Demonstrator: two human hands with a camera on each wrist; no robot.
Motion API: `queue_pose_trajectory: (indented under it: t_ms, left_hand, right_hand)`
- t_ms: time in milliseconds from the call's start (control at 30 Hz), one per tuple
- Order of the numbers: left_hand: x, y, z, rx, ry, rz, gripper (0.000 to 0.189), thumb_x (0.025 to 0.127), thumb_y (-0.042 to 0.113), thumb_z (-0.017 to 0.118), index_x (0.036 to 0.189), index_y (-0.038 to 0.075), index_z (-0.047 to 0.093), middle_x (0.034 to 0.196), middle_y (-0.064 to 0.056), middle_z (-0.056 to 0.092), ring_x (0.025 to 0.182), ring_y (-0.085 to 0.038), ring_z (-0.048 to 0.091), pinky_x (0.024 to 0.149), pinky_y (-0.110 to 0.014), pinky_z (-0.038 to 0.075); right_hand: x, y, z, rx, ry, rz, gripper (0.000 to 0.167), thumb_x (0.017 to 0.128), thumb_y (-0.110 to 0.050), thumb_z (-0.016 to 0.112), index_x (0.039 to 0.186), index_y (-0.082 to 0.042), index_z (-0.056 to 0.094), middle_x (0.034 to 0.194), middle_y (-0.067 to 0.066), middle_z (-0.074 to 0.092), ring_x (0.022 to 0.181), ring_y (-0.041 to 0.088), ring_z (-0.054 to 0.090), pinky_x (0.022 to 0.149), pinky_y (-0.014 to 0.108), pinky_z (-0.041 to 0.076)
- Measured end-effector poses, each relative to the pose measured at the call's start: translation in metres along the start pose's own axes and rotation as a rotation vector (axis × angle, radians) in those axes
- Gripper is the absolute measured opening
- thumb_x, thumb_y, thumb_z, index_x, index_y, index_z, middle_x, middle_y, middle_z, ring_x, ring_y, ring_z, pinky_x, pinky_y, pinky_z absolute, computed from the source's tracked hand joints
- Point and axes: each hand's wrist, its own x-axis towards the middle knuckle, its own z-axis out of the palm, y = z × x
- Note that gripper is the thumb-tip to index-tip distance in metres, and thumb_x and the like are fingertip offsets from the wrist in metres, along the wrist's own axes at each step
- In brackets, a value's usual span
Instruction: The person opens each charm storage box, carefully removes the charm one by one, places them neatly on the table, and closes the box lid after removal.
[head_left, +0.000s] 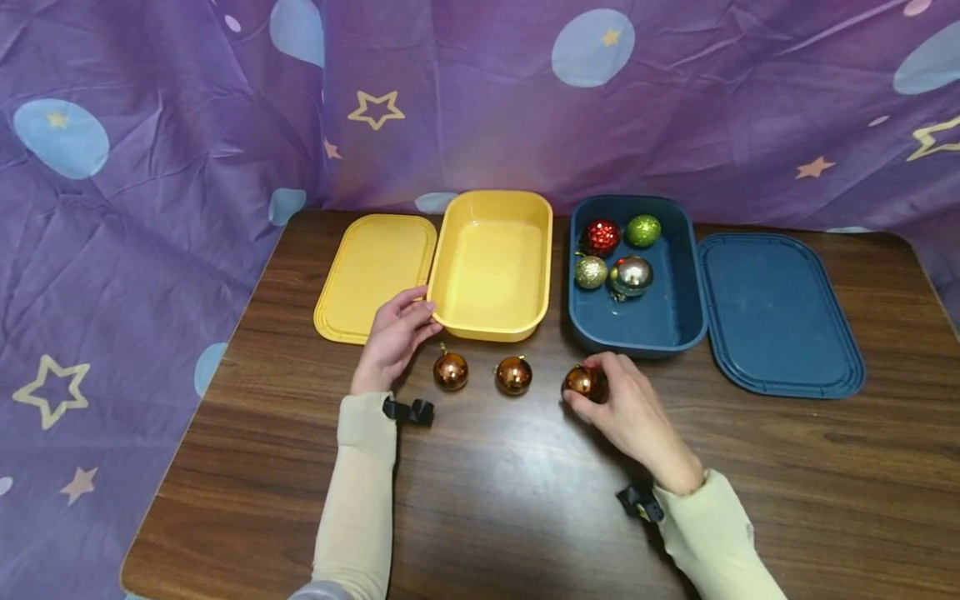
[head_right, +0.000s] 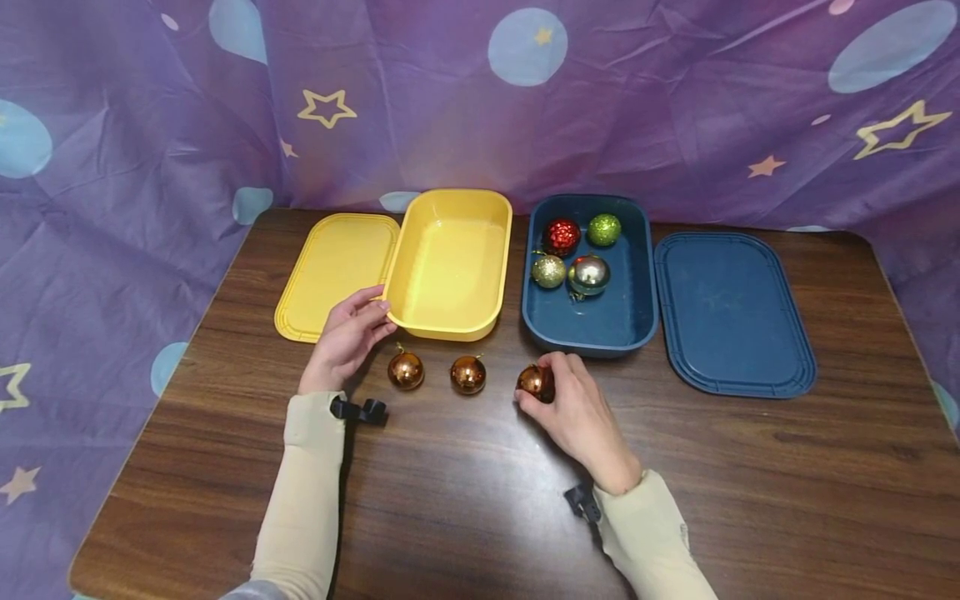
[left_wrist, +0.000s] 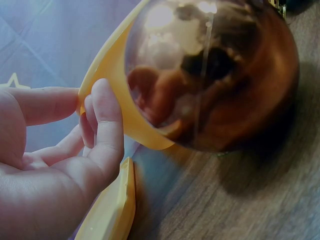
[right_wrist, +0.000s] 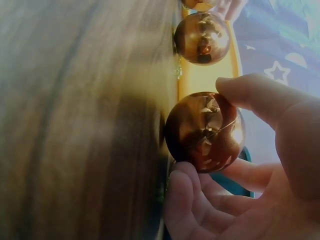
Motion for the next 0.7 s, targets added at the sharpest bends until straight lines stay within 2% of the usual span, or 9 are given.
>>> queue_pose_trajectory:
  t_ms: [300, 700]
  left_hand:
    - [-0.0003, 0.0009, 0.0007, 0.001, 0.004, -0.010, 0.047, 0.095, -0.001, 0.052, 0.140, -0.004, 0.040, 0.094, -0.005, 0.055, 0.075, -0.009, 0.060, 0.072, -0.020, 0.056]
    - [-0.0003, 0.0009, 0.0011, -0.009, 0.003, -0.011, 0.046, 0.095, -0.002, 0.052, 0.140, -0.004, 0.040, 0.091, -0.003, 0.056, 0.074, -0.009, 0.060, 0.071, -0.020, 0.056]
  right_hand:
    - [0.0015, 0.0003, 0.0026, -0.007, 0.024, 0.001, 0.046, 0.083, -0.031, 0.075, 0.113, -0.002, 0.058, 0.098, 0.015, 0.059, 0.082, 0.027, 0.056, 0.069, 0.042, 0.049]
    - [0.0025, 0.0010, 0.0017, 0.002, -0.002, 0.015, 0.049, 0.082, -0.028, 0.075, 0.118, 0.000, 0.056, 0.097, 0.015, 0.058, 0.074, 0.021, 0.054, 0.064, 0.033, 0.046]
